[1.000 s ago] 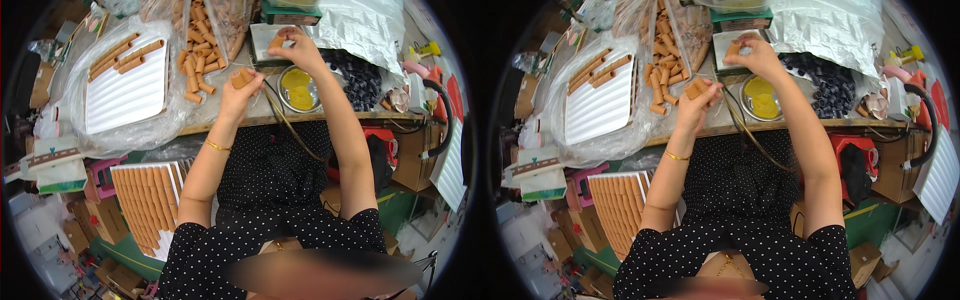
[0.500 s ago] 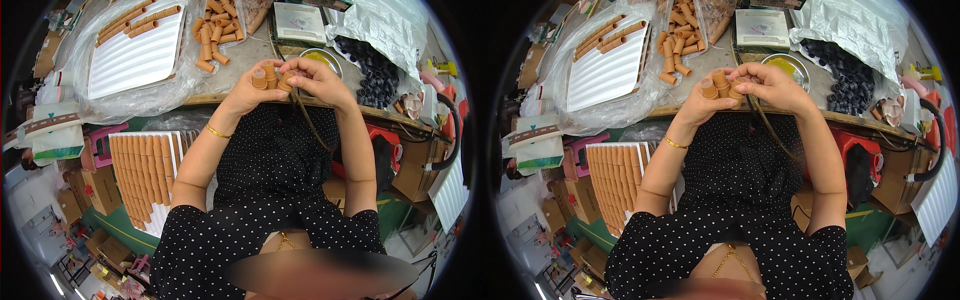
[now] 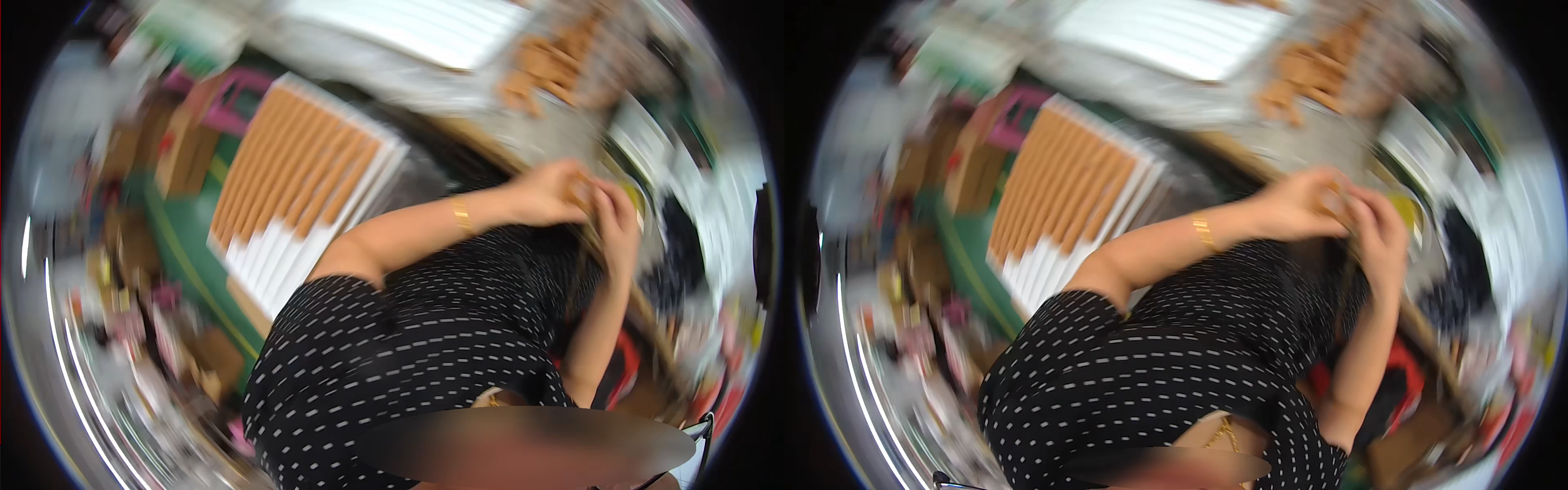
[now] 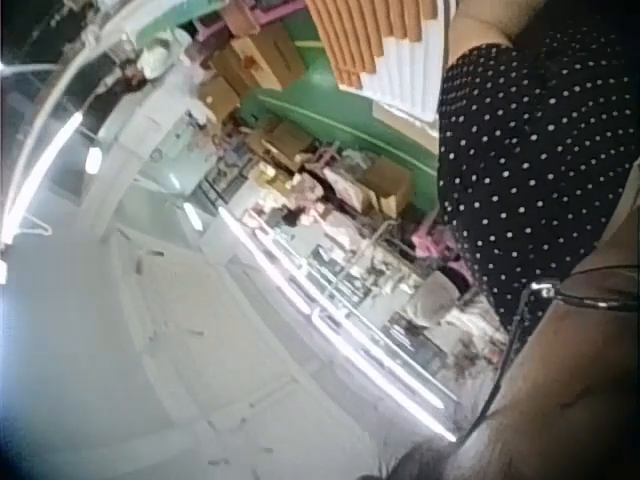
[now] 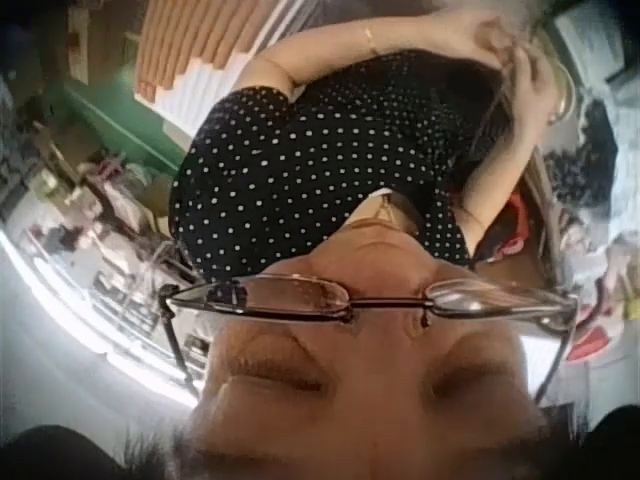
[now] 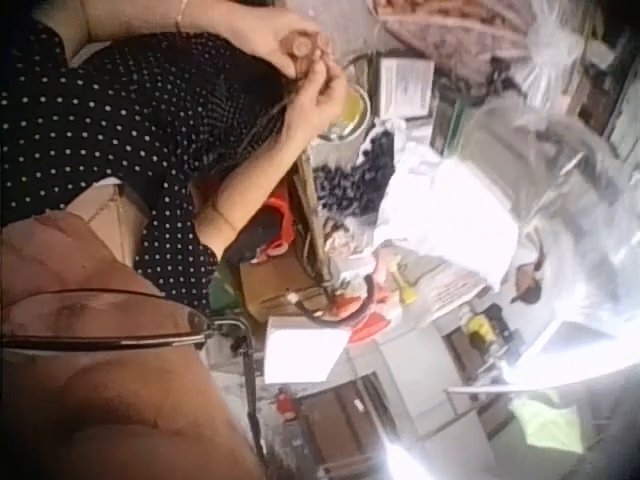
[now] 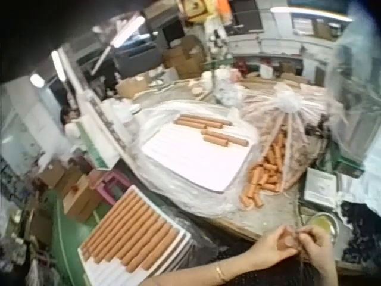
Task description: Manually assembling small cylindrical components by applying adhesive and joining parts at a factory workstation.
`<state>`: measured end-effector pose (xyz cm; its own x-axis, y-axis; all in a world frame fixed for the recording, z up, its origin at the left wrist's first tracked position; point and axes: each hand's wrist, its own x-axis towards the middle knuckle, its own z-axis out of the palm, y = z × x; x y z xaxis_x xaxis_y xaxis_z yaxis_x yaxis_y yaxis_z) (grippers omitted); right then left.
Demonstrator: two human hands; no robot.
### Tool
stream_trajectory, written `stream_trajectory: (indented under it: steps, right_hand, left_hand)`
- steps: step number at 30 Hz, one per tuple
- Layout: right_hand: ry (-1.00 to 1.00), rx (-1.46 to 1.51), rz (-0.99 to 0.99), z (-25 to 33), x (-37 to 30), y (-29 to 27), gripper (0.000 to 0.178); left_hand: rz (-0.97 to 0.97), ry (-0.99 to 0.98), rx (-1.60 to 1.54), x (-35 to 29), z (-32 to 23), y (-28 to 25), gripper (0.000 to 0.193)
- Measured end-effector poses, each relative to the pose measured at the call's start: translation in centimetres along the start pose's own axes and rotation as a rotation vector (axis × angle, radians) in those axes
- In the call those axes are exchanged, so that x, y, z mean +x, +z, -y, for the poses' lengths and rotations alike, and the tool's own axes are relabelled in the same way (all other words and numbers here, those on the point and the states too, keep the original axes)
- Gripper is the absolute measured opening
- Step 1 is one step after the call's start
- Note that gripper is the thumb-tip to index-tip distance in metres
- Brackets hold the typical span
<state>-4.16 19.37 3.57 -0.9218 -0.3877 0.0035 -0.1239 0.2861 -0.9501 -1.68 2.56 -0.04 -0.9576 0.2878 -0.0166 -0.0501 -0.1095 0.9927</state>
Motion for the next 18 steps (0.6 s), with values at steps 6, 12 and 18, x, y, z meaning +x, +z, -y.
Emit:
stream_trajectory:
  steps: [6, 12, 18]
  right_hand:
    - [0.134, 0.276, 0.249, 0.4, 0.9, 5.8, 0.022]
    - [-0.02, 0.246, 0.353, 2.8, 2.1, 7.9, 0.025]
    - [0.028, 0.224, 0.429, 1.9, 3.4, 8.0, 0.022]
  left_hand:
    - [-0.358, 0.074, 0.322, -7.8, -2.5, -3.8, 0.045]
    - [-1.079, -0.019, 1.093, -25.1, -6.1, -15.2, 0.024]
    - [-1.441, -0.306, 1.563, -45.0, -5.3, -19.6, 0.025]
